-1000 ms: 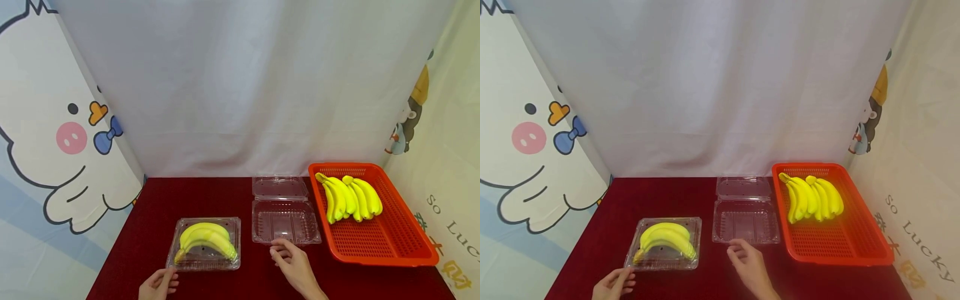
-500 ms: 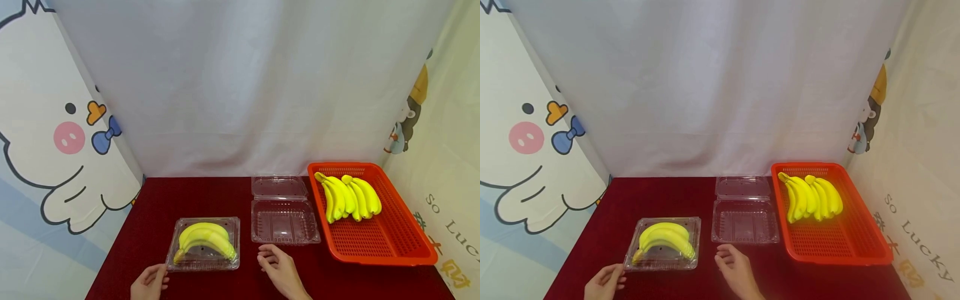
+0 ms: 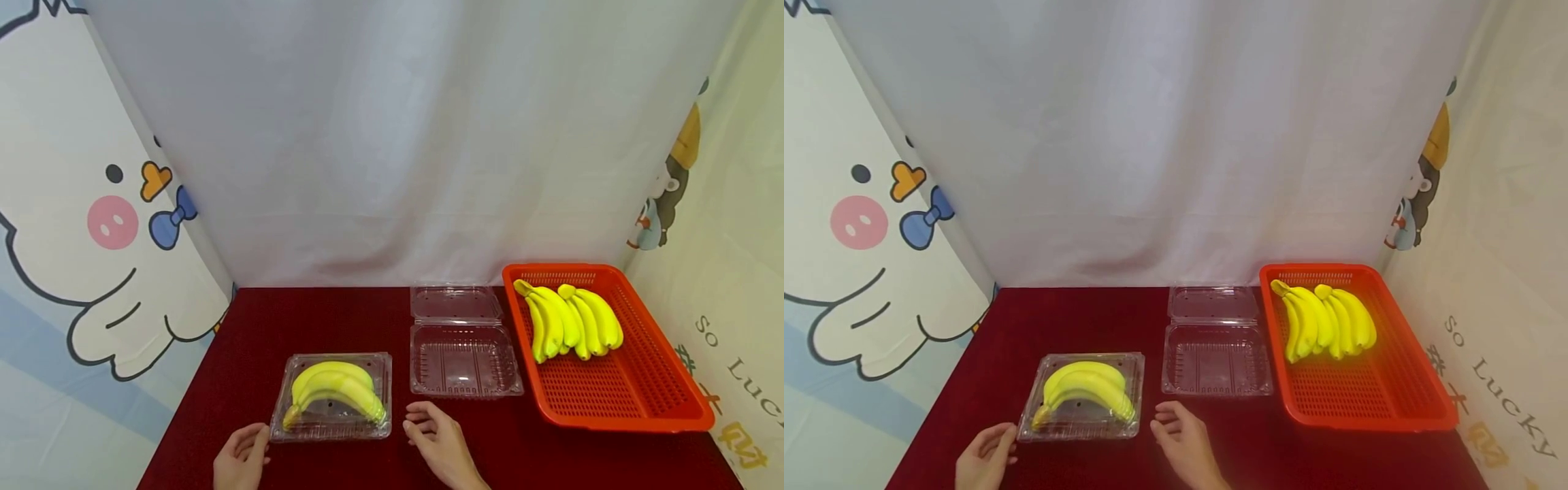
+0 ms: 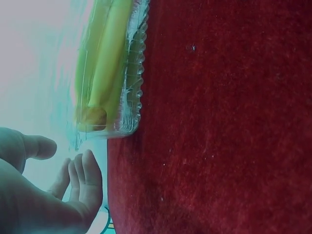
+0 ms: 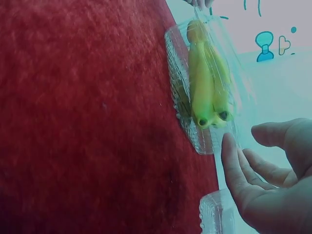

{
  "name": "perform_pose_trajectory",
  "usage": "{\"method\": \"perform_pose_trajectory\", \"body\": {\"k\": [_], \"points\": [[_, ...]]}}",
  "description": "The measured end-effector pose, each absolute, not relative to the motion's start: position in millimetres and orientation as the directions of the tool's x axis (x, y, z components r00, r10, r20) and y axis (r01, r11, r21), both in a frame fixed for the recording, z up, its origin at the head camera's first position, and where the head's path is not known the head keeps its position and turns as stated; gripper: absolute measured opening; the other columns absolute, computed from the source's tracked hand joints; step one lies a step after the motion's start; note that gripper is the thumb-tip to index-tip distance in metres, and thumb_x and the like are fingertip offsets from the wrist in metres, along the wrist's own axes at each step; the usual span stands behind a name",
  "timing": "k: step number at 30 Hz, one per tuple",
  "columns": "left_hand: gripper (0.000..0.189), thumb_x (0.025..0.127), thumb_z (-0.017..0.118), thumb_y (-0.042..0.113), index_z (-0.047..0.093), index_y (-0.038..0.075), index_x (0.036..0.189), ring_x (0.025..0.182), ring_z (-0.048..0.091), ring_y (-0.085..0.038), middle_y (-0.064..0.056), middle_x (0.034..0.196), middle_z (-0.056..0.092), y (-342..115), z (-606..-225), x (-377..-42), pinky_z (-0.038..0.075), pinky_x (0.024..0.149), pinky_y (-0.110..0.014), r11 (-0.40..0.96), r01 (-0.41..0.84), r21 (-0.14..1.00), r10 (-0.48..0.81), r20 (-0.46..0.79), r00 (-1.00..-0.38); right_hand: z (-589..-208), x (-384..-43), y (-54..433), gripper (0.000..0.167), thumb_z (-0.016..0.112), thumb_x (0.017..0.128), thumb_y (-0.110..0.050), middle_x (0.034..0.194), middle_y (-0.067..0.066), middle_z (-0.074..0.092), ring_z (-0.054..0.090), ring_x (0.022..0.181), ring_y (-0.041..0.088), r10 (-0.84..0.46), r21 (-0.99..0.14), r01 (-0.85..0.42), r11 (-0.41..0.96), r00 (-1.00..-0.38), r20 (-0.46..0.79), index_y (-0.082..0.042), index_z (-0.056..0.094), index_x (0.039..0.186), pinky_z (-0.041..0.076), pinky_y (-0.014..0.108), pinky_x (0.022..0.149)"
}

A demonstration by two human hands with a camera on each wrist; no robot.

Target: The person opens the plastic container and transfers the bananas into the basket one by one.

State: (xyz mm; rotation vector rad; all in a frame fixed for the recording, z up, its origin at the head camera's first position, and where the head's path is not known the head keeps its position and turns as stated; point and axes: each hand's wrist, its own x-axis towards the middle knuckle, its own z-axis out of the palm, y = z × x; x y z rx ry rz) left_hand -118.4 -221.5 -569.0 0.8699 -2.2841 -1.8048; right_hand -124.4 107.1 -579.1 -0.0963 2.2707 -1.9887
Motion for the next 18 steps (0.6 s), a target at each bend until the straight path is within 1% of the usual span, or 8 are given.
{"method": "perform_pose_trajectory", "body": {"k": [5, 8, 14, 18], "points": [[0.044, 0.100, 0.067, 0.028, 0.060, -0.007, 0.126, 0.070, 0.060, -0.002, -0.004, 0.094, 0.069, -219.7, -571.4, -122.1, 0.056, 0.059, -0.024, 0.173, -0.388, 0.905, -0.485, -0.265, -0.834, -582.4, -125.6, 98.6, 0.028, 0.069, 0.099, -0.011, 0.108, 0.013, 0.069, 0.071, 0.088, 0.021, -0.128, -0.993, 0.038, 0.107, -0.990, -0.052, 0.003, 0.065, 0.123, 0.060, 0.025, 0.073], [0.045, 0.101, 0.066, 0.027, 0.060, -0.007, 0.128, 0.070, 0.060, -0.001, -0.009, 0.099, 0.069, -218.1, -572.2, -124.4, 0.056, 0.060, -0.023, 0.170, -0.384, 0.908, -0.479, -0.264, -0.837, -583.9, -126.5, 93.4, 0.028, 0.069, 0.099, -0.012, 0.107, 0.013, 0.068, 0.071, 0.089, 0.020, -0.124, -0.994, 0.038, 0.101, -0.991, -0.050, 0.003, 0.065, 0.123, 0.060, 0.025, 0.074], [0.041, 0.102, 0.062, 0.018, 0.057, -0.009, 0.133, 0.071, 0.062, -0.001, -0.017, 0.106, 0.069, -215.4, -573.0, -125.9, 0.058, 0.063, -0.023, 0.145, -0.359, 0.922, -0.455, -0.260, -0.852, -583.3, -127.0, 82.9, 0.030, 0.072, 0.097, -0.012, 0.110, 0.014, 0.068, 0.071, 0.091, 0.020, -0.110, -0.995, 0.023, 0.097, -0.993, -0.034, 0.002, 0.065, 0.122, 0.059, 0.024, 0.077], [0.039, 0.102, 0.060, 0.011, 0.055, -0.010, 0.135, 0.071, 0.063, 0.000, -0.015, 0.104, 0.069, -213.8, -572.1, -126.0, 0.059, 0.065, -0.023, 0.121, -0.336, 0.934, -0.439, -0.253, -0.862, -579.8, -126.3, 79.0, 0.031, 0.074, 0.094, -0.012, 0.112, 0.014, 0.068, 0.070, 0.093, 0.021, -0.096, -0.995, 0.029, 0.094, -0.995, -0.038, 0.001, 0.066, 0.121, 0.058, 0.024, 0.077]]}}
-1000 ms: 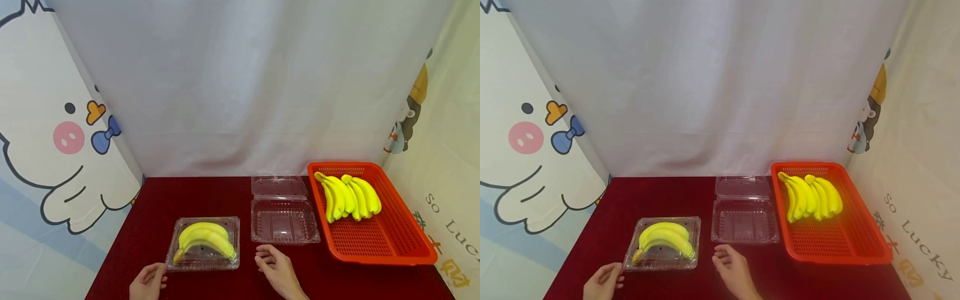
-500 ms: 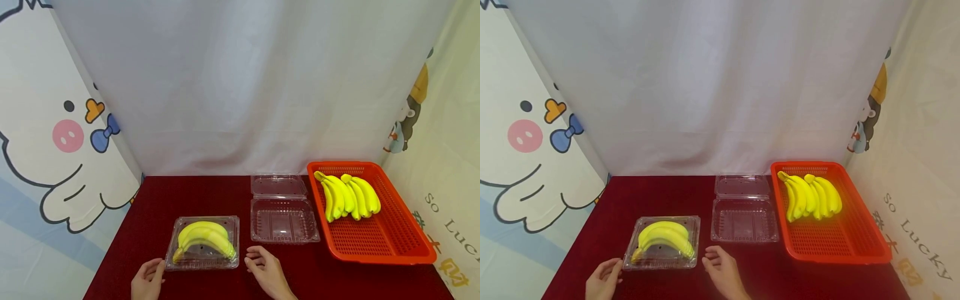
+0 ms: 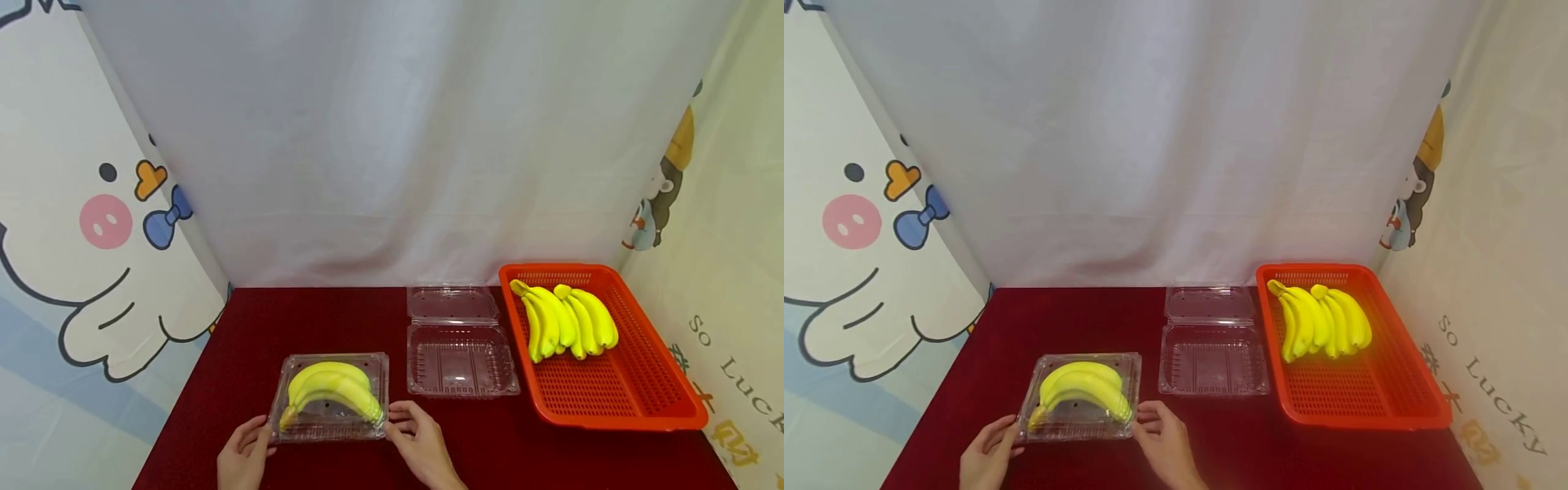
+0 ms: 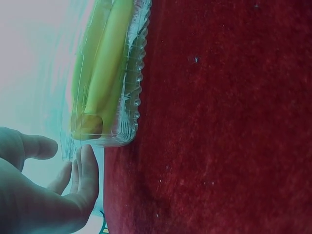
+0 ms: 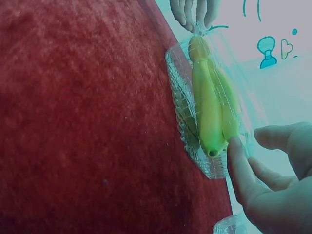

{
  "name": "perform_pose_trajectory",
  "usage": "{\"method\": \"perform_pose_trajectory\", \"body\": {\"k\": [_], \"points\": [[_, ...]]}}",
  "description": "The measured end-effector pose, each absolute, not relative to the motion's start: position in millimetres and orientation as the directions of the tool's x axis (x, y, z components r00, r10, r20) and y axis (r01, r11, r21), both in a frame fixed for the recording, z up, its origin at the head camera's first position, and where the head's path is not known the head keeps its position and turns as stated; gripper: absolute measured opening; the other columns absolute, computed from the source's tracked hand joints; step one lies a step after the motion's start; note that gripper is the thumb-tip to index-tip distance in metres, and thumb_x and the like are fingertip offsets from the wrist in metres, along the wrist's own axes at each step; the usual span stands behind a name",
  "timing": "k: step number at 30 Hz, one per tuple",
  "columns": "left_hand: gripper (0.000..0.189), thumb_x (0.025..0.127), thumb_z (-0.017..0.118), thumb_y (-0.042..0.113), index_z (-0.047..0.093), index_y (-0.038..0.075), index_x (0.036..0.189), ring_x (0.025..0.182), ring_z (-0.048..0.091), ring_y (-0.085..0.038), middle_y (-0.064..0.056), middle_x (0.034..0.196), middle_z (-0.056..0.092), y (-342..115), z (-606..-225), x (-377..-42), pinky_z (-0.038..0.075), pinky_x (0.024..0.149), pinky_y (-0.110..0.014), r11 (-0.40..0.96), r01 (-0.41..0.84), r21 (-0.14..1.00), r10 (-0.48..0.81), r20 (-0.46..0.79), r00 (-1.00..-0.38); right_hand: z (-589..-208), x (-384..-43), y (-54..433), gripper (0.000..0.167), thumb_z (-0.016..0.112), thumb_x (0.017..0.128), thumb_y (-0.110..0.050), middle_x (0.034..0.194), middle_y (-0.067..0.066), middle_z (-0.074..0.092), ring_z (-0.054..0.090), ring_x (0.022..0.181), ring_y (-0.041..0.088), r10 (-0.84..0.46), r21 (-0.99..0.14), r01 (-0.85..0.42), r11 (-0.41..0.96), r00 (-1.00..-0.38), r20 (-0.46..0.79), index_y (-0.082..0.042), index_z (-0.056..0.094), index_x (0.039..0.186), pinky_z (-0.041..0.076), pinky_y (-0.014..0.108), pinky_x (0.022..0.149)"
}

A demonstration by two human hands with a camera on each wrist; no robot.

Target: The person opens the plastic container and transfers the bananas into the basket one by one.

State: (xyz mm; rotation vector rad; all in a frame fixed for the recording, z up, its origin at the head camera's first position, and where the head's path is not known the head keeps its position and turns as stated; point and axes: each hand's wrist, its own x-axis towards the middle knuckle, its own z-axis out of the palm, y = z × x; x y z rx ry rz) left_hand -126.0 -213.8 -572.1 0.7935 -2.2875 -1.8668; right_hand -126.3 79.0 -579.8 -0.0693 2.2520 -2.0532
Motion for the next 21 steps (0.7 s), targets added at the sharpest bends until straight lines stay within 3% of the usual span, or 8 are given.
{"method": "perform_pose_trajectory", "body": {"k": [6, 14, 21], "points": [[0.041, 0.100, 0.063, 0.009, 0.055, -0.012, 0.135, 0.073, 0.064, 0.000, -0.009, 0.101, 0.069, -213.1, -571.3, -126.4, 0.059, 0.066, -0.023, 0.099, -0.318, 0.943, -0.416, -0.251, -0.874, -577.3, -126.0, 74.9, 0.032, 0.075, 0.092, -0.006, 0.112, 0.016, 0.068, 0.070, 0.090, 0.021, -0.074, -0.997, 0.045, 0.057, -0.996, -0.049, 0.002, 0.065, 0.121, 0.059, 0.025, 0.075], [0.040, 0.099, 0.064, 0.006, 0.057, -0.015, 0.132, 0.072, 0.064, 0.001, -0.013, 0.104, 0.069, -213.8, -572.6, -127.5, 0.059, 0.067, -0.021, 0.088, -0.332, 0.939, -0.411, -0.269, -0.871, -576.5, -123.7, 73.1, 0.032, 0.075, 0.089, 0.001, 0.111, 0.020, 0.069, 0.071, 0.089, 0.026, -0.063, -0.998, 0.061, -0.024, -0.996, -0.060, 0.007, 0.065, 0.119, 0.061, 0.029, 0.075], [0.040, 0.098, 0.065, 0.007, 0.058, -0.017, 0.128, 0.071, 0.064, 0.002, -0.007, 0.096, 0.070, -214.5, -571.6, -127.7, 0.057, 0.066, -0.018, 0.092, -0.347, 0.933, -0.411, -0.282, -0.867, -576.5, -123.9, 73.1, 0.030, 0.075, 0.089, 0.003, 0.109, 0.020, 0.068, 0.071, 0.092, 0.029, -0.066, -0.995, 0.076, -0.059, -0.995, -0.072, 0.010, 0.064, 0.117, 0.061, 0.029, 0.077]]}}
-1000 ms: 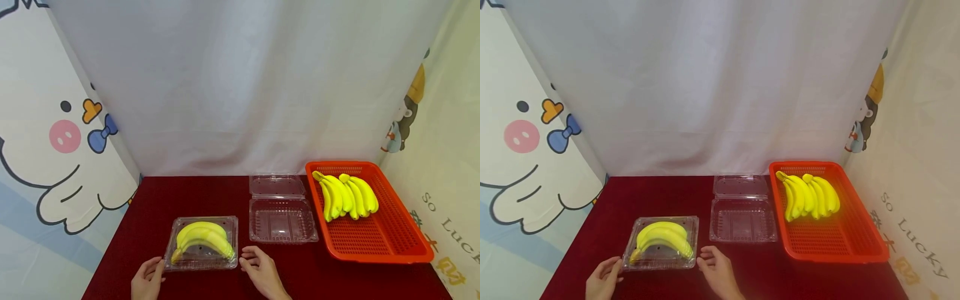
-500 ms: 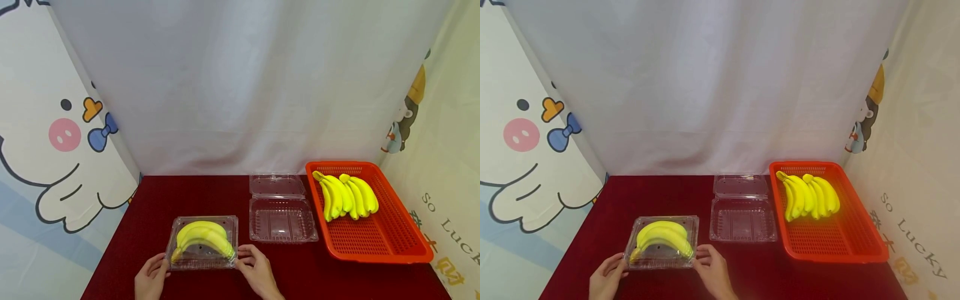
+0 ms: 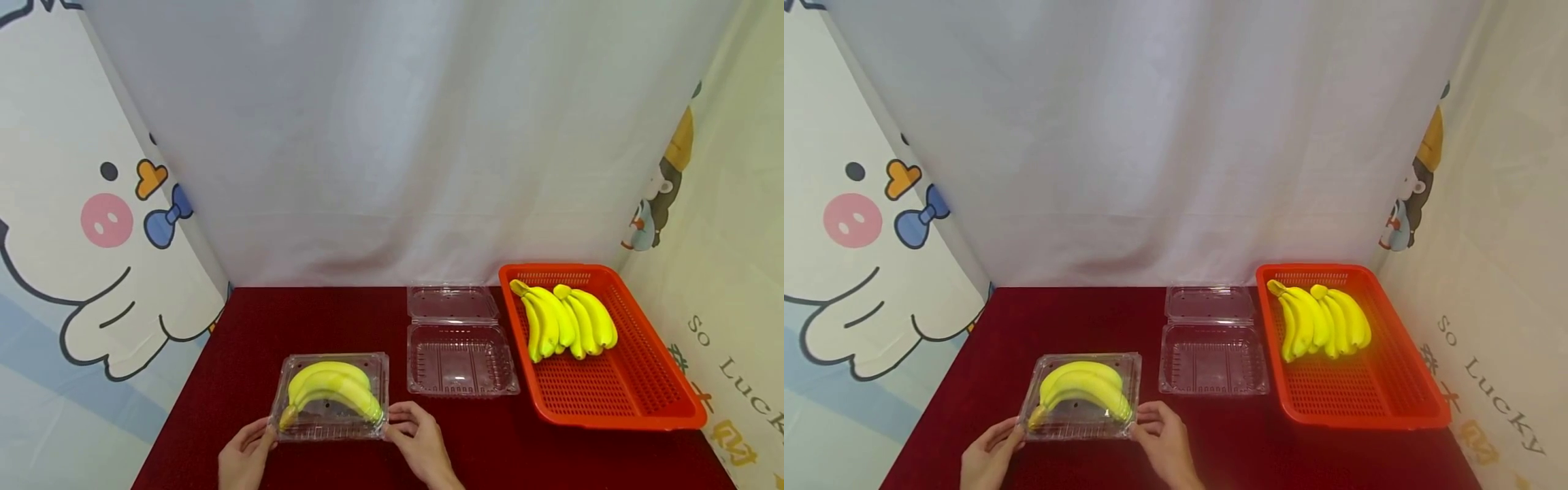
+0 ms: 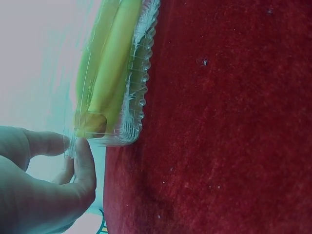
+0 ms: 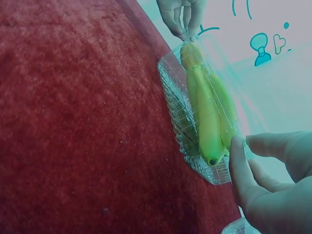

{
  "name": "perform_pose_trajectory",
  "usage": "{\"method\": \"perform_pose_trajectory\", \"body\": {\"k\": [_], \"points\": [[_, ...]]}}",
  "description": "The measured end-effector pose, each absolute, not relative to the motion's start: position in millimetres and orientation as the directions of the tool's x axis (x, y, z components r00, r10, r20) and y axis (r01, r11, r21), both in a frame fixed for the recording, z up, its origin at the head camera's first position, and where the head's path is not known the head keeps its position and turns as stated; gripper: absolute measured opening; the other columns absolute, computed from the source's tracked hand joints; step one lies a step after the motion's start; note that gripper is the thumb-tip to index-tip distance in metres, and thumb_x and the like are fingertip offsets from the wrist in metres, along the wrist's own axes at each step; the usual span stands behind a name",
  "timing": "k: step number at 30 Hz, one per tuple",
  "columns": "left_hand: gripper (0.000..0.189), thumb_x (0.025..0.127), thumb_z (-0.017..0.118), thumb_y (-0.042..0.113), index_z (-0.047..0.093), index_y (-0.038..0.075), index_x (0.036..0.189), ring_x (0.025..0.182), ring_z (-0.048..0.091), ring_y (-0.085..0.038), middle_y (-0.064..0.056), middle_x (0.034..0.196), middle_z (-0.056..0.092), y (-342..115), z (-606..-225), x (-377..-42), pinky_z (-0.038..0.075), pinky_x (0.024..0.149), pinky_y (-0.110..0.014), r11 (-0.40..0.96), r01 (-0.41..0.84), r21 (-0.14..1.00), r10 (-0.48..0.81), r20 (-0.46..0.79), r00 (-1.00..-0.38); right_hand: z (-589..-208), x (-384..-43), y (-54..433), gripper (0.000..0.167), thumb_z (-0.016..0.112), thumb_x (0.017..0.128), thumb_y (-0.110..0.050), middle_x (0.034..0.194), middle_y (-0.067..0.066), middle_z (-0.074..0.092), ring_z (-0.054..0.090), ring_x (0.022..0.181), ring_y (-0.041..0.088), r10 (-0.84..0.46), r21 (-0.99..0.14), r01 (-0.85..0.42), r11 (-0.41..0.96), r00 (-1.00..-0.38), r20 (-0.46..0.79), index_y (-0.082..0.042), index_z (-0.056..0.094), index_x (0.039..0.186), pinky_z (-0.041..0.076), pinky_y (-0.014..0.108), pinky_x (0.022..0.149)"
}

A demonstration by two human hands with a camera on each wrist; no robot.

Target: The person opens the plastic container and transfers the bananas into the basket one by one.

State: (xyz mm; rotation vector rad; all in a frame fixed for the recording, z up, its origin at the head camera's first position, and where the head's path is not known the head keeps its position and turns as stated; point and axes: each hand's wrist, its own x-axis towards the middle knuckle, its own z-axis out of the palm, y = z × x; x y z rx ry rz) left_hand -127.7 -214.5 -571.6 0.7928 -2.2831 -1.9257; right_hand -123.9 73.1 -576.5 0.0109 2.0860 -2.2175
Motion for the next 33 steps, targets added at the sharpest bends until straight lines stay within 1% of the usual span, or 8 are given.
{"method": "perform_pose_trajectory", "body": {"k": [7, 11, 15, 18, 21, 27, 33], "points": [[0.041, 0.099, 0.067, 0.010, 0.056, -0.018, 0.126, 0.070, 0.066, -0.005, -0.005, 0.089, 0.071, -214.9, -571.8, -125.8, 0.059, 0.065, -0.023, 0.081, -0.335, 0.939, -0.390, -0.279, -0.877, -578.1, -125.0, 75.6, 0.033, 0.075, 0.089, 0.001, 0.110, 0.017, 0.069, 0.071, 0.094, 0.027, -0.093, -0.987, 0.140, -0.076, -0.987, -0.133, 0.009, 0.064, 0.119, 0.060, 0.029, 0.076], [0.041, 0.099, 0.067, 0.010, 0.056, -0.018, 0.127, 0.070, 0.066, -0.005, -0.004, 0.089, 0.071, -214.9, -571.5, -125.5, 0.059, 0.065, -0.024, 0.094, -0.339, 0.936, -0.394, -0.277, -0.876, -577.1, -124.2, 78.5, 0.039, 0.078, 0.086, -0.001, 0.113, 0.014, 0.068, 0.071, 0.094, 0.025, -0.116, -0.981, 0.183, -0.067, -0.978, -0.174, 0.007, 0.063, 0.122, 0.058, 0.027, 0.077], [0.042, 0.097, 0.068, 0.010, 0.057, -0.017, 0.127, 0.069, 0.066, -0.005, -0.005, 0.090, 0.070, -215.7, -570.8, -125.7, 0.059, 0.065, -0.023, 0.108, -0.352, 0.930, -0.395, -0.285, -0.874, -576.0, -123.5, 80.3, 0.048, 0.079, 0.083, 0.000, 0.117, 0.015, 0.065, 0.070, 0.097, 0.025, -0.152, -0.972, 0.212, -0.103, -0.969, -0.195, 0.008, 0.060, 0.126, 0.059, 0.029, 0.079], [0.041, 0.096, 0.069, 0.009, 0.057, -0.016, 0.127, 0.069, 0.066, -0.006, -0.005, 0.090, 0.069, -216.2, -570.5, -125.9, 0.058, 0.065, -0.022, 0.105, -0.360, 0.927, -0.392, -0.294, -0.872, -576.8, -123.8, 80.3, 0.051, 0.078, 0.081, 0.003, 0.118, 0.015, 0.064, 0.069, 0.098, 0.025, -0.171, -0.967, 0.217, -0.132, -0.966, -0.193, 0.008, 0.058, 0.128, 0.060, 0.030, 0.079], [0.041, 0.096, 0.069, 0.008, 0.057, -0.016, 0.127, 0.070, 0.066, -0.006, -0.005, 0.090, 0.069, -217.6, -571.1, -126.1, 0.058, 0.065, -0.022, 0.098, -0.361, 0.928, -0.378, -0.301, -0.875, -577.2, -124.1, 79.8, 0.051, 0.078, 0.081, 0.005, 0.115, 0.014, 0.064, 0.069, 0.098, 0.024, -0.173, -0.967, 0.216, -0.137, -0.966, -0.192, 0.008, 0.057, 0.127, 0.060, 0.029, 0.079], [0.042, 0.097, 0.067, 0.008, 0.056, -0.014, 0.130, 0.073, 0.065, -0.006, 0.000, 0.088, 0.070, -221.6, -573.9, -125.3, 0.058, 0.067, -0.022, 0.109, -0.373, 0.921, -0.357, -0.314, -0.880, -577.3, -123.5, 80.5, 0.047, 0.078, 0.083, 0.005, 0.110, 0.013, 0.066, 0.069, 0.097, 0.024, -0.177, -0.966, 0.222, -0.131, -0.964, -0.198, 0.009, 0.059, 0.125, 0.060, 0.029, 0.080], [0.043, 0.098, 0.066, 0.007, 0.054, -0.016, 0.132, 0.074, 0.065, -0.005, 0.000, 0.090, 0.071, -221.4, -573.5, -125.5, 0.059, 0.068, -0.022, 0.059, -0.368, 0.928, -0.339, -0.329, -0.882, -578.1, -122.8, 81.9, 0.041, 0.078, 0.085, 0.004, 0.108, 0.012, 0.067, 0.069, 0.098, 0.024, -0.173, -0.970, 0.216, -0.114, -0.966, -0.194, 0.009, 0.061, 0.122, 0.059, 0.028, 0.081]]}}
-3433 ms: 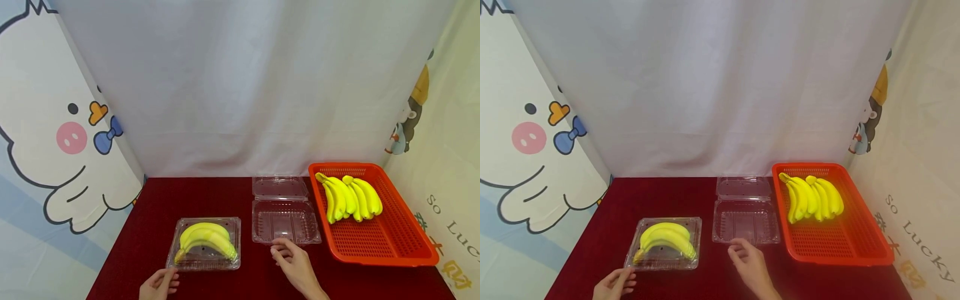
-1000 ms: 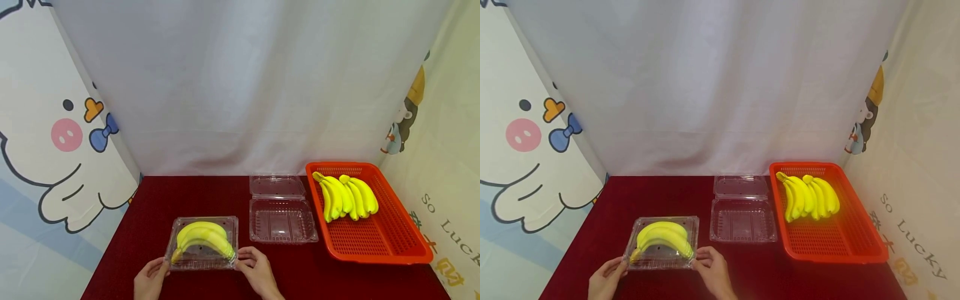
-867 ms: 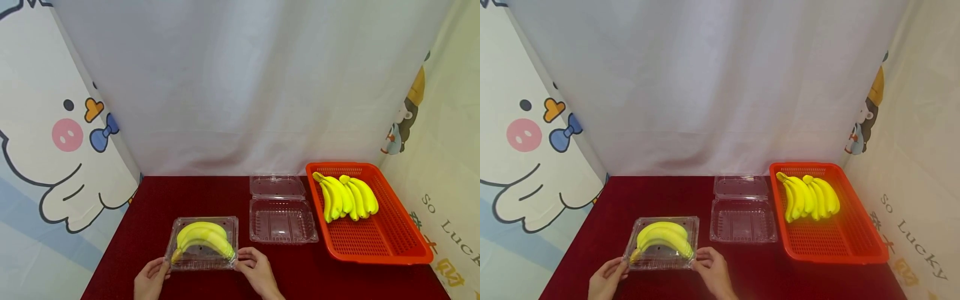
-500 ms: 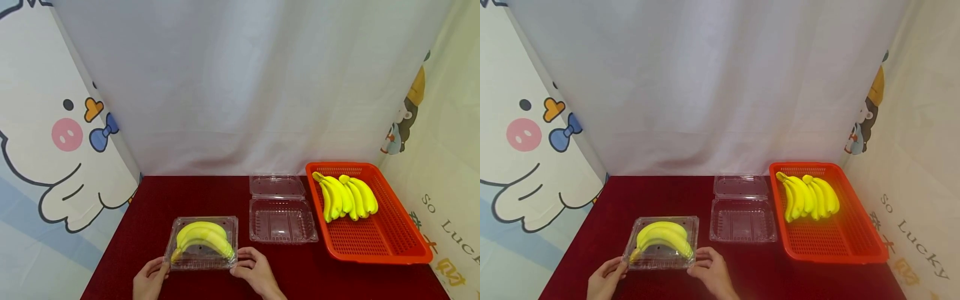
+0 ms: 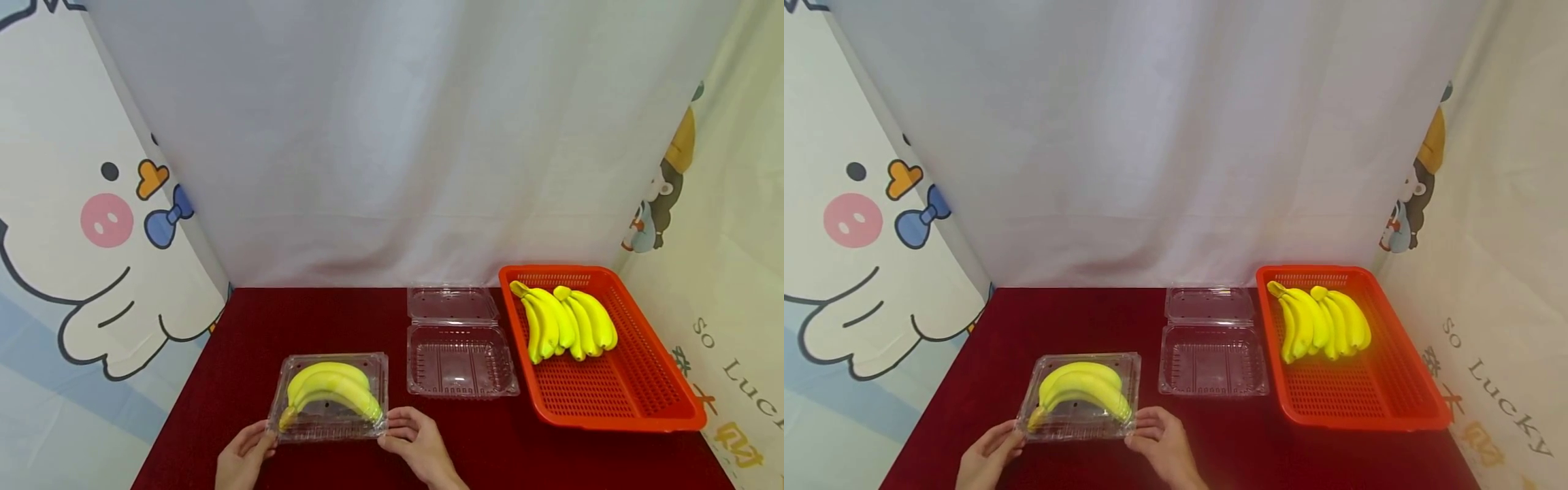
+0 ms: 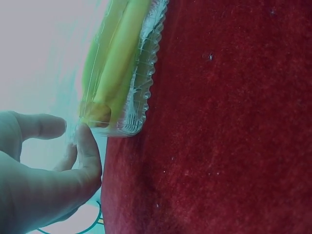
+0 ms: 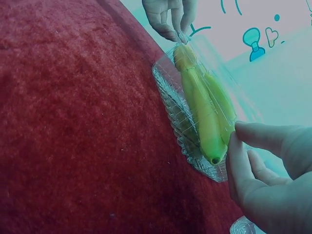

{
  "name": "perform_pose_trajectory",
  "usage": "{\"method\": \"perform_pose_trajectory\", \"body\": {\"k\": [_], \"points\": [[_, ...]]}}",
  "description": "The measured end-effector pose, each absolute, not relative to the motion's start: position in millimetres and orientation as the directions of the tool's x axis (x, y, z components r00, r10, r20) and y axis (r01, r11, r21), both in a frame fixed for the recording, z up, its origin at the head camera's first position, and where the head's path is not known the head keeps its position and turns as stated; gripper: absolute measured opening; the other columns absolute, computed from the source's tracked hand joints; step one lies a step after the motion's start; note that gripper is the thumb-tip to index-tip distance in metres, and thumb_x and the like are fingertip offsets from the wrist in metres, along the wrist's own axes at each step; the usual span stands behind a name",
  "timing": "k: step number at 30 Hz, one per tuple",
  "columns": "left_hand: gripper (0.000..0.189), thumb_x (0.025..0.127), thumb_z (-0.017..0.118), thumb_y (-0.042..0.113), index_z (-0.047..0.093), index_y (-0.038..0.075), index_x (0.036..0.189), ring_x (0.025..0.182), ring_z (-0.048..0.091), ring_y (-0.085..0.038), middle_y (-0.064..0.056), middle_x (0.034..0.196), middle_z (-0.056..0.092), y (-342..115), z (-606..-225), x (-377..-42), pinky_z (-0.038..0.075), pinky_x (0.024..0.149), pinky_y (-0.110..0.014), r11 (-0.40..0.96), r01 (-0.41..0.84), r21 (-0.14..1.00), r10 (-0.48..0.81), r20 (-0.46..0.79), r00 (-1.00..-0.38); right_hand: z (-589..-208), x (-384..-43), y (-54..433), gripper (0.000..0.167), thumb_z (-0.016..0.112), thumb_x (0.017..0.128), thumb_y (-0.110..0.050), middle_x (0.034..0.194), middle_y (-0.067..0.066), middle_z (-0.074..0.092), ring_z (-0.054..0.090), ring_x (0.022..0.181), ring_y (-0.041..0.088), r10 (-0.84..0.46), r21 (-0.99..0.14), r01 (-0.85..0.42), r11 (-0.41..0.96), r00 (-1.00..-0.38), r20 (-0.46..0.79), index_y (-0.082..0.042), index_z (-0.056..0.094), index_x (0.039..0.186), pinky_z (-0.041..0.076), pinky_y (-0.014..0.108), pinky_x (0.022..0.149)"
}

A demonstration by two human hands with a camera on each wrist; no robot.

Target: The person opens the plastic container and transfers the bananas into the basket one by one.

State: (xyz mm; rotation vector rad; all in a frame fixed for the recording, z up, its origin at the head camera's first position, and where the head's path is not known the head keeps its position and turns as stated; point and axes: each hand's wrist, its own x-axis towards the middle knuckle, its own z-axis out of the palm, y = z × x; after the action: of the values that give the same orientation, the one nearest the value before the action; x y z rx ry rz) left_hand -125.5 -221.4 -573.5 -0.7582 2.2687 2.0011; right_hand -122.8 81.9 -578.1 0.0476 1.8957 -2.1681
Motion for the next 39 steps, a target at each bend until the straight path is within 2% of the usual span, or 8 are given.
{"method": "perform_pose_trajectory", "body": {"k": [6, 12, 17, 23, 29, 33, 36, 39], "points": [[0.043, 0.097, 0.064, 0.001, 0.053, -0.018, 0.134, 0.073, 0.066, -0.004, -0.001, 0.092, 0.072, -220.6, -571.9, -124.3, 0.059, 0.068, -0.023, 0.022, -0.360, 0.933, -0.331, -0.333, -0.883, -580.5, -122.8, 80.4, 0.038, 0.075, 0.087, 0.002, 0.105, 0.011, 0.070, 0.069, 0.093, 0.020, -0.172, -0.976, 0.192, -0.102, -0.970, -0.173, 0.009, 0.061, 0.122, 0.059, 0.026, 0.080], [0.049, 0.091, 0.067, -0.006, 0.052, -0.018, 0.136, 0.075, 0.065, -0.002, 0.002, 0.093, 0.071, -222.3, -573.0, -123.5, 0.058, 0.069, -0.022, -0.016, -0.368, 0.930, -0.312, -0.354, -0.882, -579.9, -121.8, 78.4, 0.037, 0.074, 0.088, 0.002, 0.101, 0.011, 0.070, 0.069, 0.088, 0.017, -0.160, -0.977, 0.187, -0.101, -0.973, -0.169, 0.010, 0.061, 0.121, 0.057, 0.024, 0.077], [0.053, 0.091, 0.070, -0.002, 0.051, -0.016, 0.138, 0.077, 0.064, 0.001, 0.002, 0.096, 0.071, -223.4, -572.5, -121.2, 0.057, 0.070, -0.021, 0.026, -0.379, 0.925, -0.303, -0.354, -0.885, -578.8, -122.0, 77.7, 0.036, 0.075, 0.087, 0.002, 0.098, 0.008, 0.070, 0.070, 0.087, 0.017, -0.157, -0.971, 0.208, -0.121, -0.970, -0.188, 0.009, 0.063, 0.120, 0.058, 0.024, 0.077], [0.051, 0.092, 0.072, -0.002, 0.052, -0.018, 0.136, 0.078, 0.064, 0.002, 0.006, 0.094, 0.067, -222.2, -573.7, -120.9, 0.057, 0.071, -0.020, 0.009, -0.350, 0.937, -0.309, -0.331, -0.892, -577.7, -121.6, 78.4, 0.035, 0.076, 0.088, 0.000, 0.099, 0.008, 0.069, 0.070, 0.088, 0.016, -0.163, -0.968, 0.218, -0.126, -0.967, -0.196, 0.009, 0.064, 0.120, 0.058, 0.024, 0.077], [0.051, 0.093, 0.069, 0.000, 0.051, -0.017, 0.137, 0.078, 0.063, 0.001, 0.004, 0.099, 0.069, -222.5, -574.4, -121.8, 0.056, 0.070, -0.021, 0.042, -0.373, 0.927, -0.305, -0.344, -0.888, -579.6, -121.8, 80.2, 0.036, 0.075, 0.090, 0.001, 0.102, 0.010, 0.069, 0.069, 0.087, 0.015, -0.181, -0.967, 0.216, -0.134, -0.965, -0.190, 0.010, 0.062, 0.122, 0.058, 0.024, 0.078], [0.050, 0.097, 0.066, 0.009, 0.051, -0.017, 0.137, 0.075, 0.065, -0.004, 0.001, 0.095, 0.071, -222.1, -574.3, -122.3, 0.058, 0.068, -0.023, 0.027, -0.391, 0.920, -0.315, -0.364, -0.877, -582.4, -122.3, 79.2, 0.034, 0.073, 0.090, 0.004, 0.099, 0.009, 0.068, 0.069, 0.085, 0.014, -0.182, -0.963, 0.225, -0.147, -0.963, -0.197, 0.010, 0.061, 0.121, 0.059, 0.026, 0.077], [0.053, 0.102, 0.065, 0.022, 0.052, -0.016, 0.137, 0.075, 0.066, -0.005, 0.000, 0.098, 0.072, -221.7, -575.3, -121.8, 0.059, 0.069, -0.023, 0.040, -0.382, 0.923, -0.329, -0.349, -0.878, -584.9, -122.7, 77.6, 0.034, 0.071, 0.089, 0.008, 0.096, 0.008, 0.067, 0.069, 0.083, 0.015, -0.170, -0.962, 0.217, -0.168, -0.967, -0.189, 0.012, 0.060, 0.120, 0.060, 0.030, 0.079], [0.054, 0.102, 0.065, 0.025, 0.054, -0.016, 0.135, 0.076, 0.065, -0.004, -0.004, 0.104, 0.072, -221.4, -577.1, -120.9, 0.058, 0.070, -0.022, 0.085, -0.366, 0.927, -0.338, -0.319, -0.885, -587.4, -122.6, 75.9, 0.033, 0.069, 0.088, 0.010, 0.094, 0.008, 0.066, 0.069, 0.082, 0.016, -0.158, -0.962, 0.205, -0.180, -0.971, -0.177, 0.014, 0.058, 0.119, 0.061, 0.031, 0.079]]}}
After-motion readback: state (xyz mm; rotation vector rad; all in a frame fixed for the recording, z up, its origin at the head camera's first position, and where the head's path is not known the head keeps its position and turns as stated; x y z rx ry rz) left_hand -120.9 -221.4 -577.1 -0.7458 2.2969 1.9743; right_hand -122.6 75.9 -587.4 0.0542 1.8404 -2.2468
